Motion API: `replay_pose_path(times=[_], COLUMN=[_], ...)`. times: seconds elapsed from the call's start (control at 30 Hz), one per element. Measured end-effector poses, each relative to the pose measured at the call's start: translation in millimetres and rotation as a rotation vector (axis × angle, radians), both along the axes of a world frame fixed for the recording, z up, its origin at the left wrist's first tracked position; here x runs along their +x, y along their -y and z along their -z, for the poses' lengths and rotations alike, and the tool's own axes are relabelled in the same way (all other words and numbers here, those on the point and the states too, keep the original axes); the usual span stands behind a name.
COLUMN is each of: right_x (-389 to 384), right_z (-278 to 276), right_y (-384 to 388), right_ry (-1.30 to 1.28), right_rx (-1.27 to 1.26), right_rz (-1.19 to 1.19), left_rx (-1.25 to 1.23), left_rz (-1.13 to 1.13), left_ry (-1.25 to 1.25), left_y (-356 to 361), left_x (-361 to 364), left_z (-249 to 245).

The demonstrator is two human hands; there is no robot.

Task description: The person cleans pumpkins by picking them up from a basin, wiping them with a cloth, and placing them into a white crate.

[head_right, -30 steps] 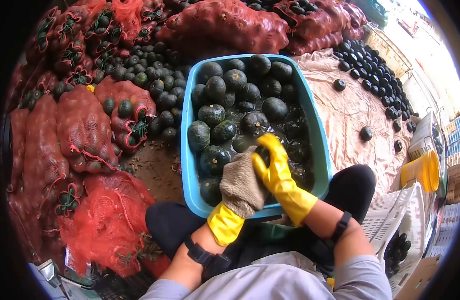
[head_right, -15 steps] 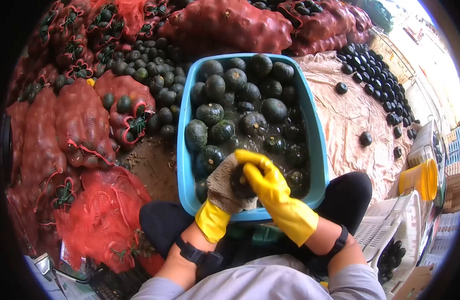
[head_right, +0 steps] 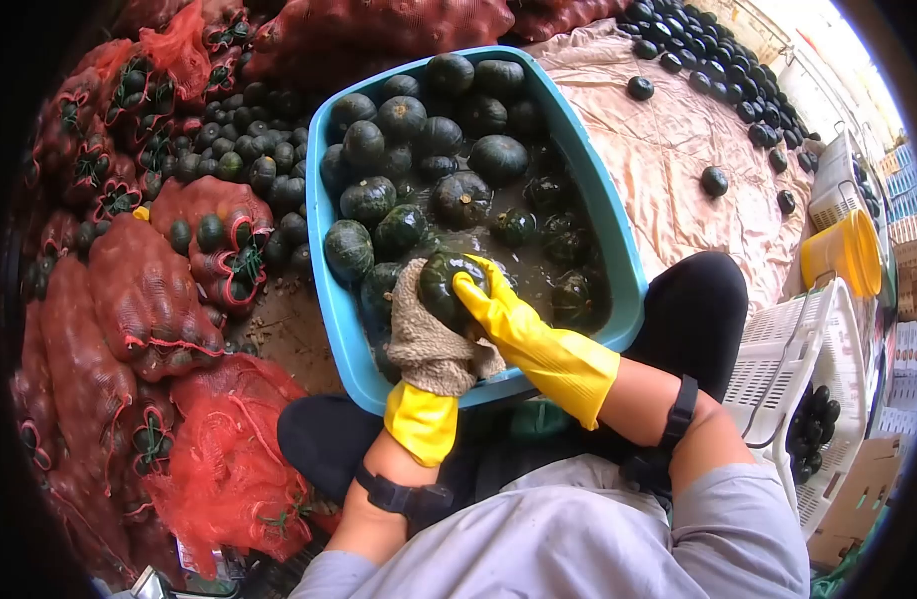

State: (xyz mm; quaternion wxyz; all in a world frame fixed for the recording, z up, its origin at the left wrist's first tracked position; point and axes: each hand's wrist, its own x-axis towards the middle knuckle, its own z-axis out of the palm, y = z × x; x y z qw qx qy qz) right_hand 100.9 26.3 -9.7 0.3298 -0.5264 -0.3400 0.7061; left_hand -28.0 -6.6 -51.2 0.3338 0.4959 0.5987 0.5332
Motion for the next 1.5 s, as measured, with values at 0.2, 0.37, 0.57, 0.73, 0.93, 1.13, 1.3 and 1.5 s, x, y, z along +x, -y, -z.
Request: replay_pose_path(times=[0.2, 0.37, 0.57, 0.73, 0.93, 1.13, 1.3, 1.5], right_x=[33, 25, 33, 19, 32, 140, 280, 170], right_z=[-32, 29, -7, 1, 8, -101, -133, -78], right_y=[-12, -11, -23, -9, -12, -8, -3, -70], right_ry=[0.509, -0.019, 0.608, -0.024, 0.466, -0.379, -0.92, 0.147], right_rx=[0.734, 0.183, 0.923, 0.256, 0.752, 0.404, 1.032, 0.891], right_rz=[-0.639, -0.345, -0.595, -0.343, -0.364, 0.546, 1.56, 0.163], left_rx=[0.08, -0.032, 0.178, 0.195, -0.144, -0.251, 0.075, -0.159], left_rz=[0.215, 0.068, 0.125, 0.037, 0.375, 0.405, 0.467, 0.356], left_ry=[-0.529, -0.176, -0.686, -0.332, -0.105, 0.12, -0.256, -0.933], left_y=[-3, -3, 0, 10, -23, -10, -19, -24], left_x=[-33, -4, -23, -14, 3, -2, -42, -28], left_z=[-63, -19, -43, -39, -61, -70, -24, -36])
